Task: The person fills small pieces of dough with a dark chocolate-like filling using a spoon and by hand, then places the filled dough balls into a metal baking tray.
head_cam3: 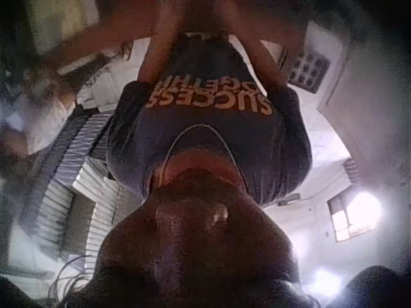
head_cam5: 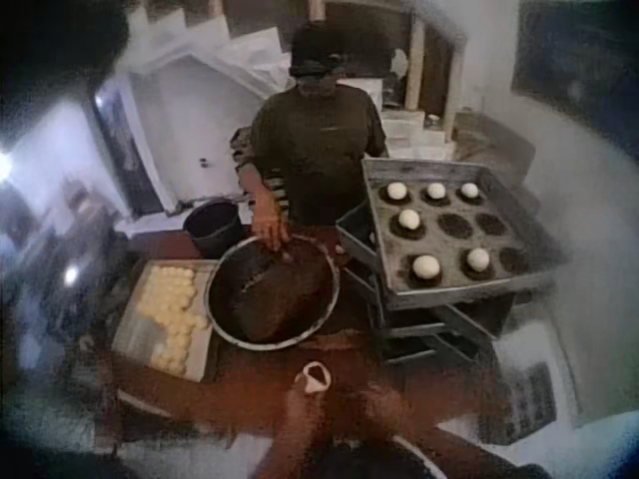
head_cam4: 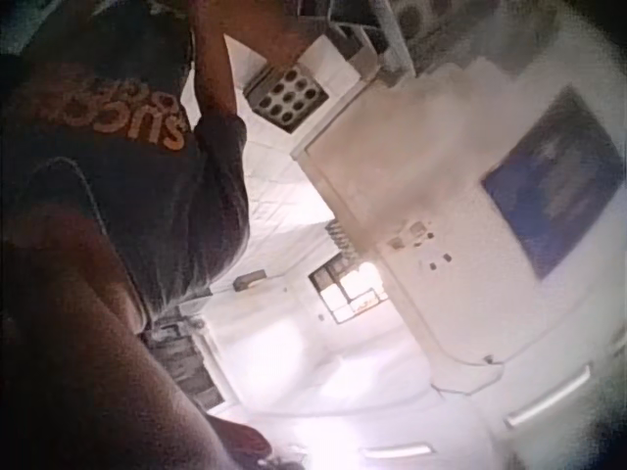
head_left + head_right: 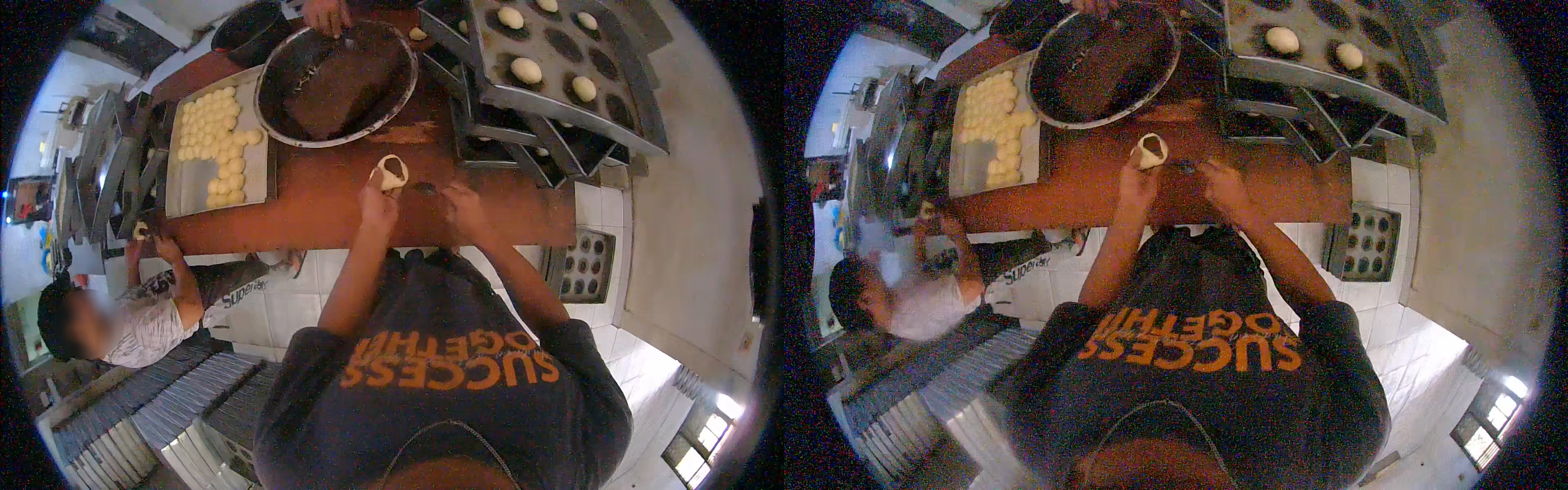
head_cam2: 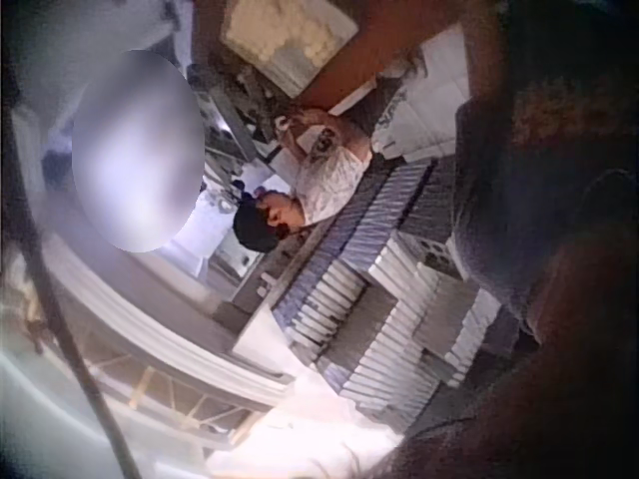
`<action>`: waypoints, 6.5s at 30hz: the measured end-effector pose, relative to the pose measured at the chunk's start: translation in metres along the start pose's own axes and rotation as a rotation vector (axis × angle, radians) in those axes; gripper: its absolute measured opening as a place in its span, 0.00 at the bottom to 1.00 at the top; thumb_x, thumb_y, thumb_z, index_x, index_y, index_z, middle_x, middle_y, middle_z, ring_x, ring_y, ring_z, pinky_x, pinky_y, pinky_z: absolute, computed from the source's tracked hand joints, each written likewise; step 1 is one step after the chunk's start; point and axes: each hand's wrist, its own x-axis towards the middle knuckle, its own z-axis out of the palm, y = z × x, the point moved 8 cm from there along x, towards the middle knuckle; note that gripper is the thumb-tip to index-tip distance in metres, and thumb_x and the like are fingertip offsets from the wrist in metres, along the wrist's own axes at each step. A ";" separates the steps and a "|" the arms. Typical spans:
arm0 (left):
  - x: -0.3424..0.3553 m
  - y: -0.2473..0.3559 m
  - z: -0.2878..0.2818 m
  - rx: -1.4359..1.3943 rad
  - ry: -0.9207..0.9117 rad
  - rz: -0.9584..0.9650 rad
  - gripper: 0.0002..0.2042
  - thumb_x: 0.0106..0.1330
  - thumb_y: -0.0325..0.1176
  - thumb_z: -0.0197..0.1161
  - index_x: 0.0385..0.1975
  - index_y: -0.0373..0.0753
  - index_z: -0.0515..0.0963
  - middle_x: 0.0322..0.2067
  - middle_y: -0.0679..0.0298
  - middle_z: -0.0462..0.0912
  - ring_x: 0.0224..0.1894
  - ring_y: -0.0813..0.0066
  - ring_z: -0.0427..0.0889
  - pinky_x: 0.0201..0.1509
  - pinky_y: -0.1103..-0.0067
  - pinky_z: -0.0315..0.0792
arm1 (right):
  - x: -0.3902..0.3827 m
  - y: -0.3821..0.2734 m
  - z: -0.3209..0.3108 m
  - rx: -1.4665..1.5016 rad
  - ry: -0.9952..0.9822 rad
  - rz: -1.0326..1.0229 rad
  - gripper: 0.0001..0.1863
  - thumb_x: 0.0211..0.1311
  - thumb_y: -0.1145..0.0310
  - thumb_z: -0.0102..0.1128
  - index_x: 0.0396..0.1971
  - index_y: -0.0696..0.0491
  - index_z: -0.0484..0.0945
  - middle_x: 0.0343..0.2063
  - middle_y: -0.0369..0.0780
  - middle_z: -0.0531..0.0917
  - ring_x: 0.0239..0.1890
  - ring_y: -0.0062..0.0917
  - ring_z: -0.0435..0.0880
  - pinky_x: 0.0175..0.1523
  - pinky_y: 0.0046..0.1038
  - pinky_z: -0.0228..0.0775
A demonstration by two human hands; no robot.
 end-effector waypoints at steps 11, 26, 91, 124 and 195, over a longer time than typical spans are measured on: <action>-0.049 -0.037 0.025 0.197 -0.305 -0.190 0.19 0.61 0.43 0.53 0.44 0.34 0.68 0.42 0.60 0.74 0.43 0.67 0.75 0.47 0.73 0.73 | 0.006 0.055 0.019 0.557 -0.098 0.465 0.15 0.50 0.66 0.58 0.37 0.58 0.76 0.32 0.42 0.80 0.32 0.30 0.79 0.38 0.29 0.70; -0.111 -0.058 0.120 0.058 -0.450 -0.117 0.20 0.66 0.44 0.41 0.53 0.40 0.61 0.47 0.62 0.68 0.49 0.72 0.68 0.54 0.74 0.63 | 0.008 -0.019 -0.101 0.851 0.131 0.502 0.16 0.42 0.72 0.62 0.36 0.52 0.78 0.32 0.41 0.80 0.41 0.34 0.75 0.49 0.33 0.64; -0.156 -0.106 0.208 0.212 -0.441 -0.102 0.14 0.61 0.40 0.54 0.42 0.39 0.69 0.38 0.66 0.73 0.42 0.74 0.72 0.46 0.77 0.68 | -0.012 -0.056 -0.223 0.021 0.468 -0.149 0.11 0.35 0.76 0.60 0.25 0.55 0.73 0.35 0.43 0.74 0.40 0.36 0.70 0.45 0.34 0.61; -0.207 -0.131 0.216 0.309 -0.444 -0.090 0.11 0.60 0.31 0.55 0.41 0.34 0.70 0.38 0.64 0.75 0.39 0.77 0.74 0.43 0.78 0.71 | -0.056 -0.035 -0.259 0.222 0.402 -0.179 0.12 0.36 0.77 0.61 0.28 0.55 0.75 0.34 0.42 0.75 0.37 0.35 0.71 0.43 0.34 0.64; -0.123 -0.043 0.062 0.497 -0.023 0.263 0.14 0.61 0.34 0.52 0.45 0.37 0.69 0.35 0.64 0.74 0.35 0.77 0.72 0.36 0.82 0.65 | 0.012 0.061 -0.462 0.259 0.637 0.139 0.22 0.50 0.64 0.59 0.45 0.58 0.71 0.38 0.42 0.79 0.41 0.29 0.77 0.46 0.28 0.69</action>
